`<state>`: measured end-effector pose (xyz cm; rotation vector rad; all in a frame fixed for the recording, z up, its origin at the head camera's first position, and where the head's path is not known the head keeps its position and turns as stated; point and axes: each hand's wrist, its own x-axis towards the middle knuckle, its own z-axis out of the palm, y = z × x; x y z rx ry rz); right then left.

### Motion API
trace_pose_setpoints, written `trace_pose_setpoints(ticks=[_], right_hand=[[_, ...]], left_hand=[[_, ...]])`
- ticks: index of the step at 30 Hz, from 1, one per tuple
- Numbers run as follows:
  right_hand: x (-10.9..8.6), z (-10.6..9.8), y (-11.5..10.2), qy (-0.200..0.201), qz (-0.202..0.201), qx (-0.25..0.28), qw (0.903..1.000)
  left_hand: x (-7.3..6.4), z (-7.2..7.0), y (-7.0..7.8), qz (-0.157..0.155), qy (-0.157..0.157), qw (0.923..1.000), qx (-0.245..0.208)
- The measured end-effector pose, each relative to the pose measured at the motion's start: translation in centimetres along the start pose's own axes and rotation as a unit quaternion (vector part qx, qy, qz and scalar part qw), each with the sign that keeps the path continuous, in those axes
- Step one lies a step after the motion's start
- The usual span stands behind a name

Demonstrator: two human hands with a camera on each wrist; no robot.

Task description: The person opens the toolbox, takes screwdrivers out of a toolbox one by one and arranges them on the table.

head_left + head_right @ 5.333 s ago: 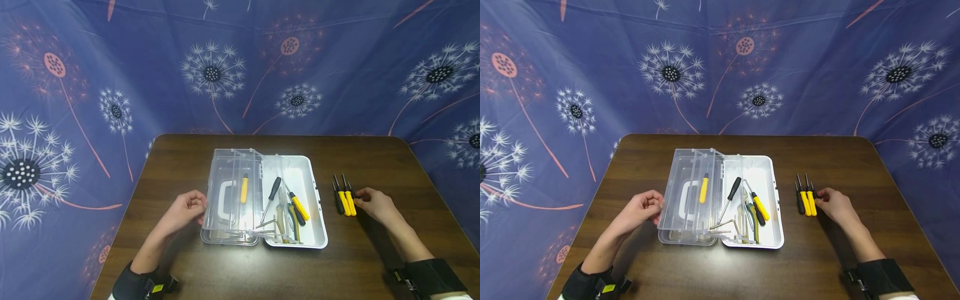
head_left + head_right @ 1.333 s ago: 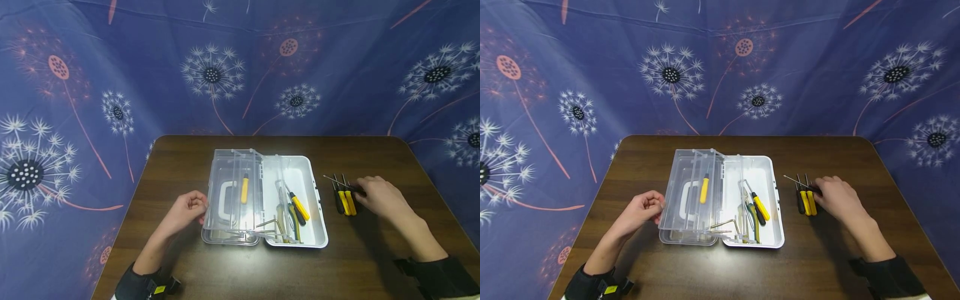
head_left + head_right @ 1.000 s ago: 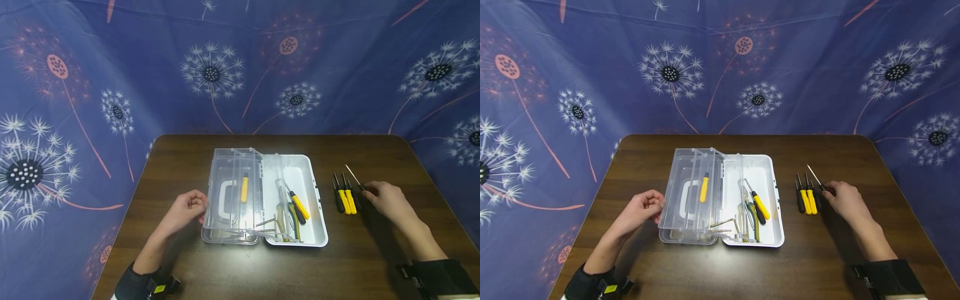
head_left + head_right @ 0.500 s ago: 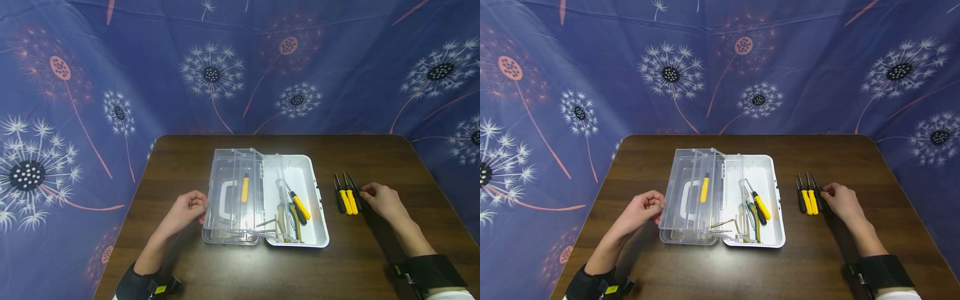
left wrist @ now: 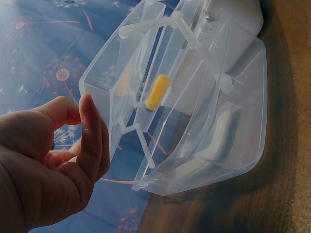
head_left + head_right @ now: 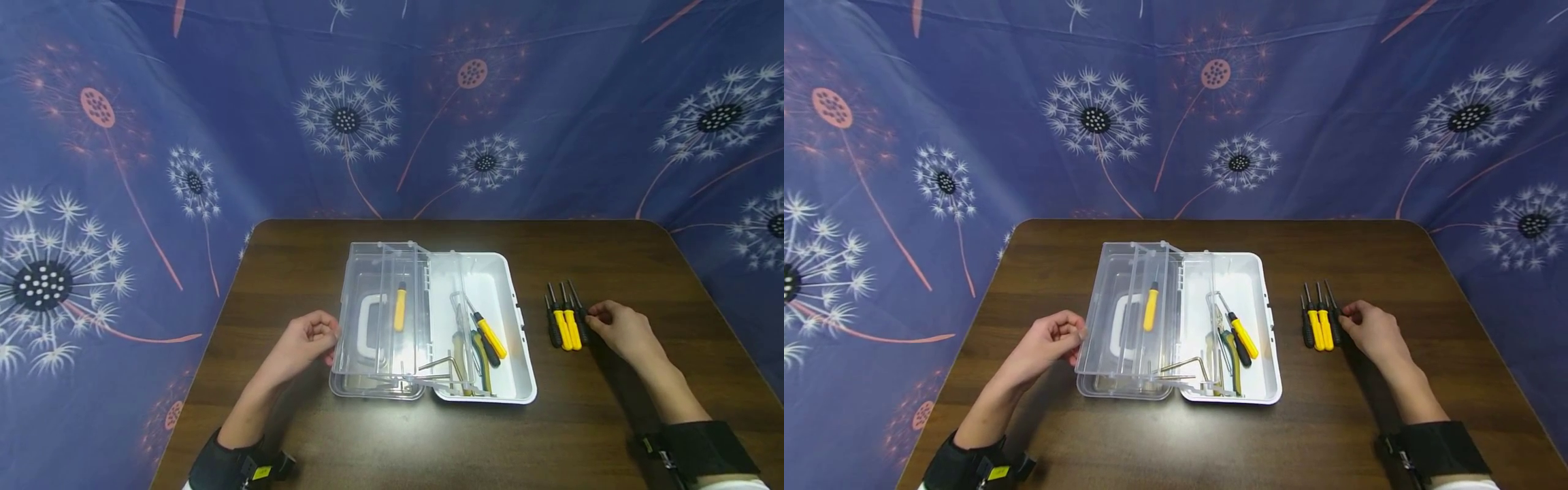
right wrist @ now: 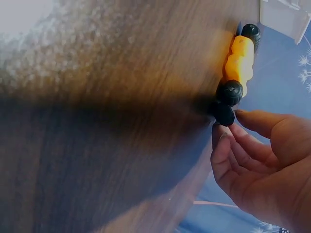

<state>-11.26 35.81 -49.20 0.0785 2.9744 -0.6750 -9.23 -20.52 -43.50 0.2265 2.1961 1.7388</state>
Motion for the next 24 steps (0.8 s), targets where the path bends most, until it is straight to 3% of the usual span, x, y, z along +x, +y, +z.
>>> trace_pose_setpoints(ticks=[12,15,19,24], right_hand=[[0.2,0.3,0.1,0.022,-0.012,-0.001,0.9997],[0.2,0.2,-0.5,0.045,-0.031,-0.005,0.9985],[0.2,-0.4,-3.1,0.069,-0.063,0.014,0.9955],[0.2,-0.9,-9.0,0.066,-0.104,0.047,0.9913]], left_hand=[[0.0,-0.1,-0.4,0.01,-0.004,0.9999,-0.003],[0.0,-0.2,-0.4,0.01,-0.006,0.9999,0.0],[0.0,-0.2,-0.4,0.011,-0.004,0.9999,0.003],[0.0,-0.1,-0.3,0.007,0.001,1.0,0.002]])
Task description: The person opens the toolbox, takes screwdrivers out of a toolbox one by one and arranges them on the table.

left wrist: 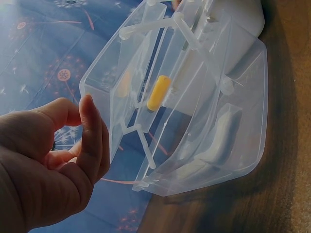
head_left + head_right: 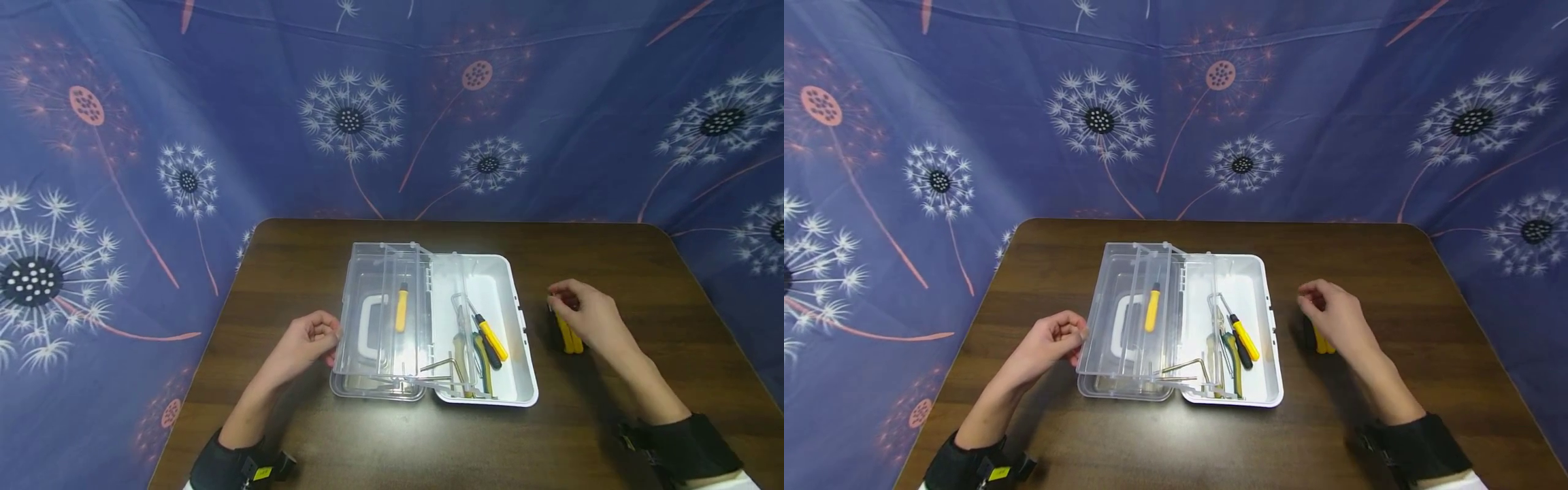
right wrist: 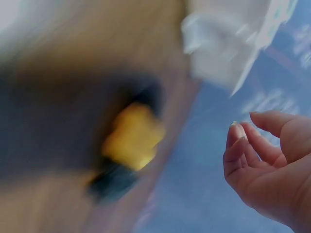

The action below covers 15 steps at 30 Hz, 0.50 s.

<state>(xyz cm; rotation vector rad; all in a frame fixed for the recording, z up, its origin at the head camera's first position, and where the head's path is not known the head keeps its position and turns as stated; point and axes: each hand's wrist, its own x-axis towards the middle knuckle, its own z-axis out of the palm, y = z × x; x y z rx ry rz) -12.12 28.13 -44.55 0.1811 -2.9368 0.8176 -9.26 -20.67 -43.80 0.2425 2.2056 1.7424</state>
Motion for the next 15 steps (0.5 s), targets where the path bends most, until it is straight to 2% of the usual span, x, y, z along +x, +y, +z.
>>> trace_pose_setpoints(ticks=[4,8,15], right_hand=[[0.8,0.6,-4.3,-0.01,-0.028,0.019,0.9994],[1.6,1.8,-8.0,-0.024,-0.074,0.033,0.9965],[2.4,4.6,-13.8,-0.116,-0.154,0.074,0.9785]], left_hand=[[0.0,0.2,0.2,-0.005,0.001,1.0,0.001],[-0.1,0.2,0.2,-0.008,0.002,1.0,0.002],[-0.2,0.3,0.2,-0.011,0.005,0.9999,-0.002]])
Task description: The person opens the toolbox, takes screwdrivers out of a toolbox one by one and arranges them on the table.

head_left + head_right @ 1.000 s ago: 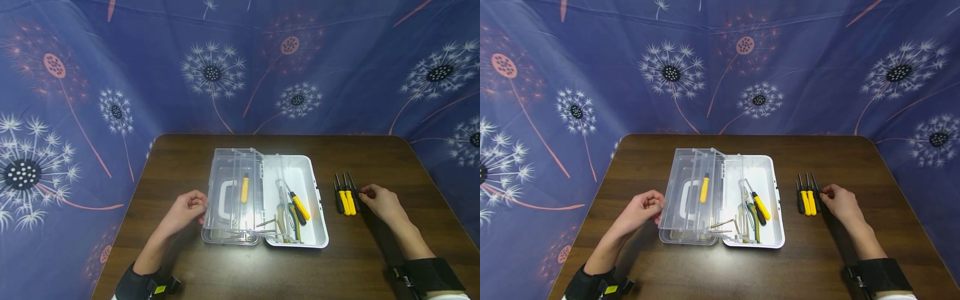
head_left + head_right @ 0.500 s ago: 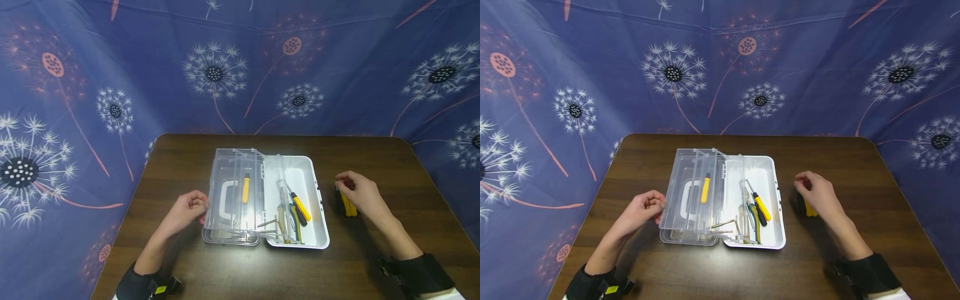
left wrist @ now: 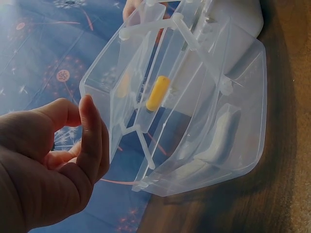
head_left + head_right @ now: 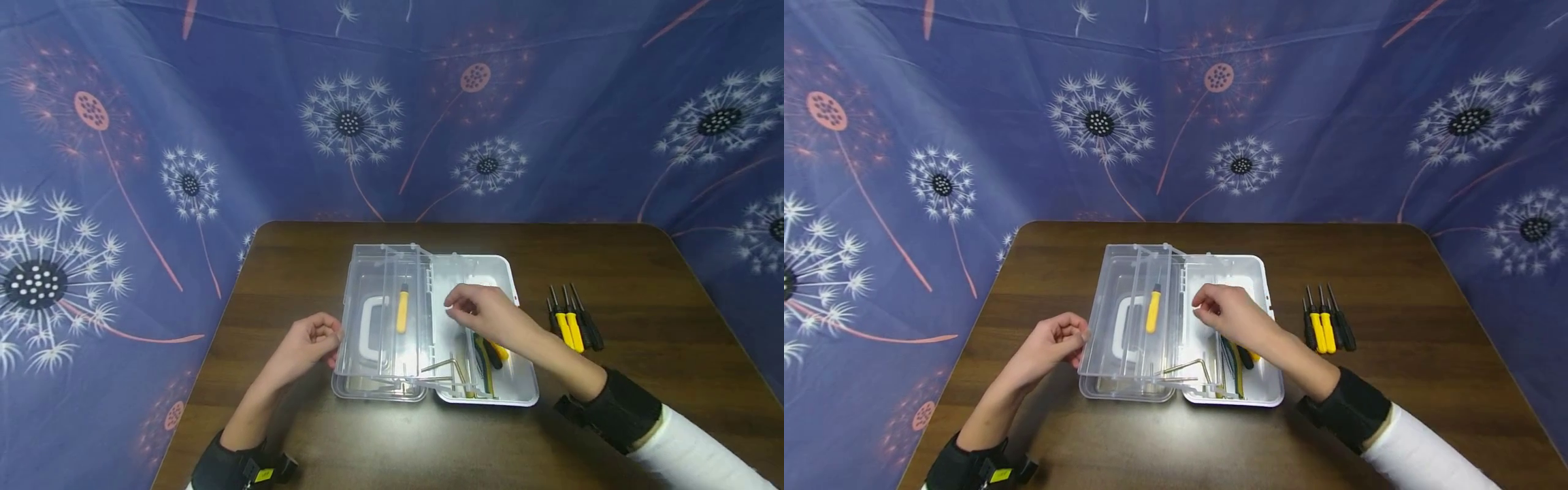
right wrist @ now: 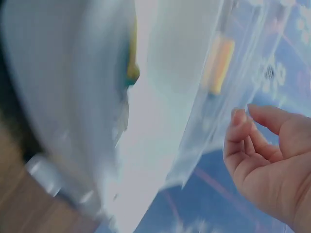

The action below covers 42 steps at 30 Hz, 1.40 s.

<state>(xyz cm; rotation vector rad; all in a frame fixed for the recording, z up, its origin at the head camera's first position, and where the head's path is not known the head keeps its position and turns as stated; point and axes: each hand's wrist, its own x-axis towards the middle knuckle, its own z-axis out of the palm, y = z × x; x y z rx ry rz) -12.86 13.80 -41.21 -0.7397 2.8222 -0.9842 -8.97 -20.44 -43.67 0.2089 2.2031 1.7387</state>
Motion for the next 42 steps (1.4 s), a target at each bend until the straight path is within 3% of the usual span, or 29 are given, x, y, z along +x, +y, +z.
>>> trace_pose_setpoints(ticks=[6,12,27,34,42], right_hand=[[2.4,2.5,-1.3,-0.048,0.004,0.021,0.9986],[3.7,3.3,-1.4,-0.072,0.019,-0.008,0.9972],[4.5,5.0,-1.7,-0.038,0.016,-0.142,0.989],[5.2,4.8,-1.9,-0.039,0.032,-0.12,0.9915],[5.4,3.7,-1.9,-0.101,0.074,-0.046,0.991]], left_hand=[[0.0,0.0,0.0,0.002,-0.004,1.0,0.008],[-0.2,0.0,0.3,0.001,0.002,0.9999,0.012],[0.1,-0.3,0.1,0.007,-0.019,0.9997,0.011],[0.1,-0.5,0.3,0.02,-0.014,0.9995,0.022],[0.2,-0.4,-0.1,0.025,-0.017,0.9994,0.018]])
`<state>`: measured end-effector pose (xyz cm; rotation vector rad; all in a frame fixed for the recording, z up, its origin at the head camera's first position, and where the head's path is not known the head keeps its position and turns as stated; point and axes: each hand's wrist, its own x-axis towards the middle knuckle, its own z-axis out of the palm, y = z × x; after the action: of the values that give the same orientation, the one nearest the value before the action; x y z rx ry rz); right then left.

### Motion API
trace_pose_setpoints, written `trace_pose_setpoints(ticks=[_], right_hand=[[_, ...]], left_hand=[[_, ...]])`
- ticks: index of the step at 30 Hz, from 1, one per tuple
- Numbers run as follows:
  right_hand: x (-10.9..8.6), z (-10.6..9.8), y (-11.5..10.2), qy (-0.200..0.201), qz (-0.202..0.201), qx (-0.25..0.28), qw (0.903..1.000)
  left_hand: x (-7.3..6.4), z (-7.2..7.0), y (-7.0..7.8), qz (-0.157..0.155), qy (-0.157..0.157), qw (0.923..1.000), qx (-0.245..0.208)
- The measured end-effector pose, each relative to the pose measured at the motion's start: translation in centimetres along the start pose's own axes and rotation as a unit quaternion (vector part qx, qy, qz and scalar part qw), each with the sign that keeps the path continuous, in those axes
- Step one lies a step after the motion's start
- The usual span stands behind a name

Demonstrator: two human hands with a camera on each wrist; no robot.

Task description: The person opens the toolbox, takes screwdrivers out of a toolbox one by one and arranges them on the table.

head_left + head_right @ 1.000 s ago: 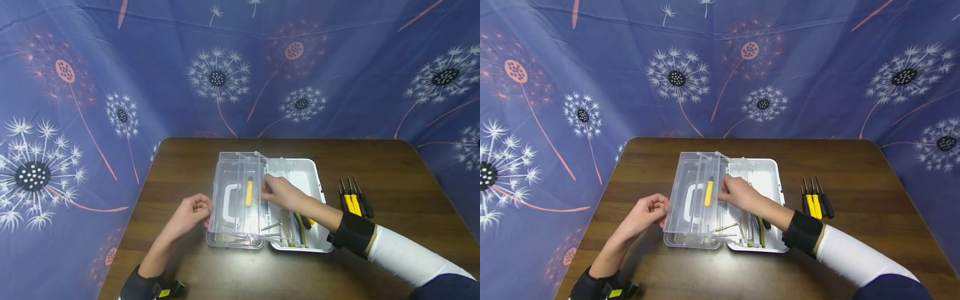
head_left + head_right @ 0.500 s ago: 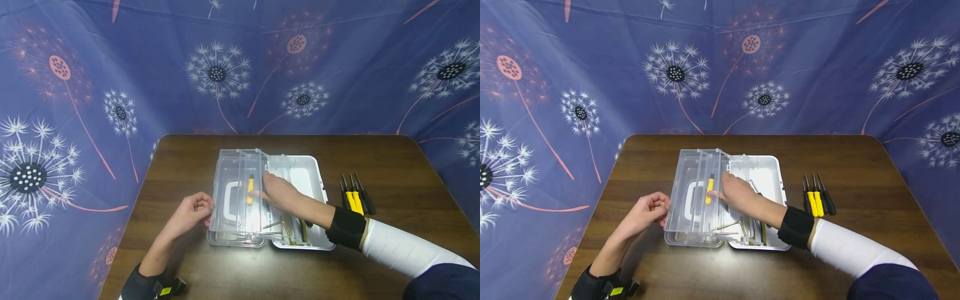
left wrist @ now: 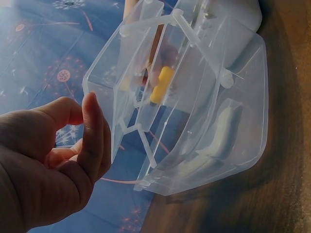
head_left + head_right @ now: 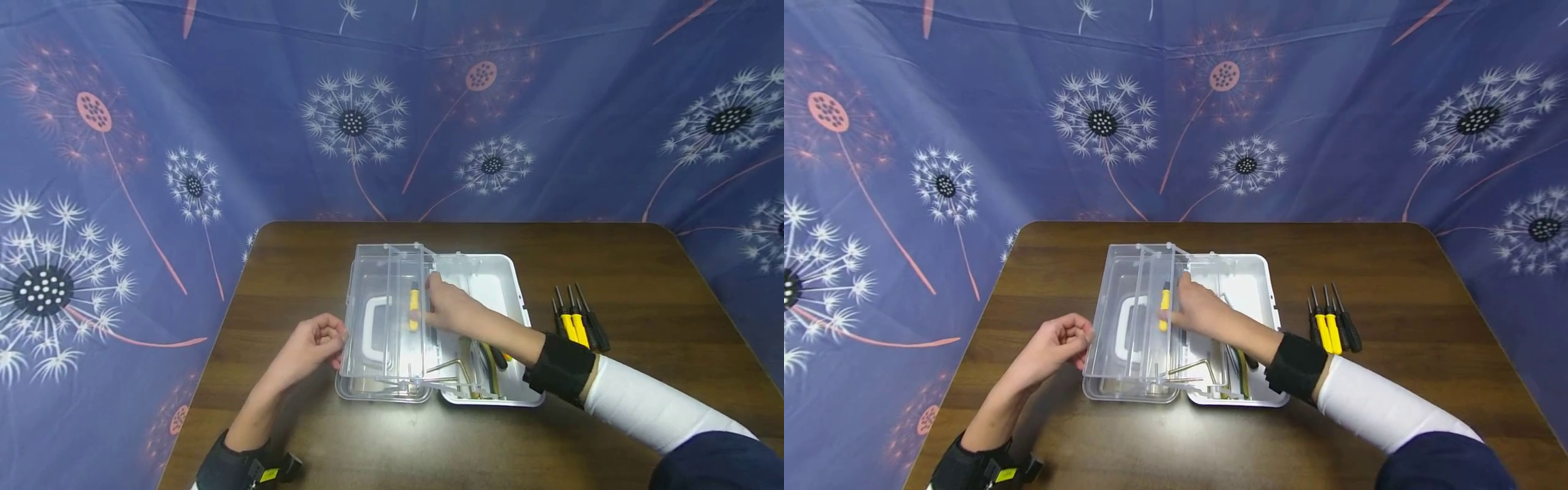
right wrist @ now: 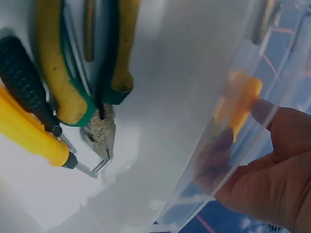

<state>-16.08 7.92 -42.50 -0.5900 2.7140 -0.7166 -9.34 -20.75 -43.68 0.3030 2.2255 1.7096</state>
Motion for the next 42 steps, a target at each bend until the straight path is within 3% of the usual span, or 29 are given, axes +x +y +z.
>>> trace_pose_setpoints(ticks=[4,6,11,16,24,35,42], right_hand=[[0.0,-0.7,0.2,-0.025,0.043,0.045,0.9977],[-0.1,-0.8,0.4,-0.024,0.045,0.051,0.9974],[-0.1,-0.4,0.5,0.014,0.013,0.016,0.9997],[0.0,-0.1,0.3,0.039,0.017,-0.029,0.9987],[-0.3,-1.0,0.2,0.005,0.04,-0.032,0.9987],[-3.1,-3.7,1.5,0.014,0.08,0.024,0.9964],[-5.5,-4.8,3.6,0.056,0.086,0.039,0.994]], left_hand=[[0.0,0.1,0.0,-0.007,0.001,1.0,-0.001],[-0.1,0.1,0.1,-0.015,0.004,0.9999,-0.003],[-0.2,0.3,0.2,-0.021,0.008,0.9997,-0.003],[-0.2,0.4,0.2,-0.023,0.009,0.9997,-0.008],[-0.2,0.4,0.1,-0.025,0.009,0.9996,-0.014],[-0.2,0.4,0.3,-0.029,0.014,0.9994,-0.013],[-0.1,0.2,0.4,-0.025,0.012,0.9995,-0.012]])
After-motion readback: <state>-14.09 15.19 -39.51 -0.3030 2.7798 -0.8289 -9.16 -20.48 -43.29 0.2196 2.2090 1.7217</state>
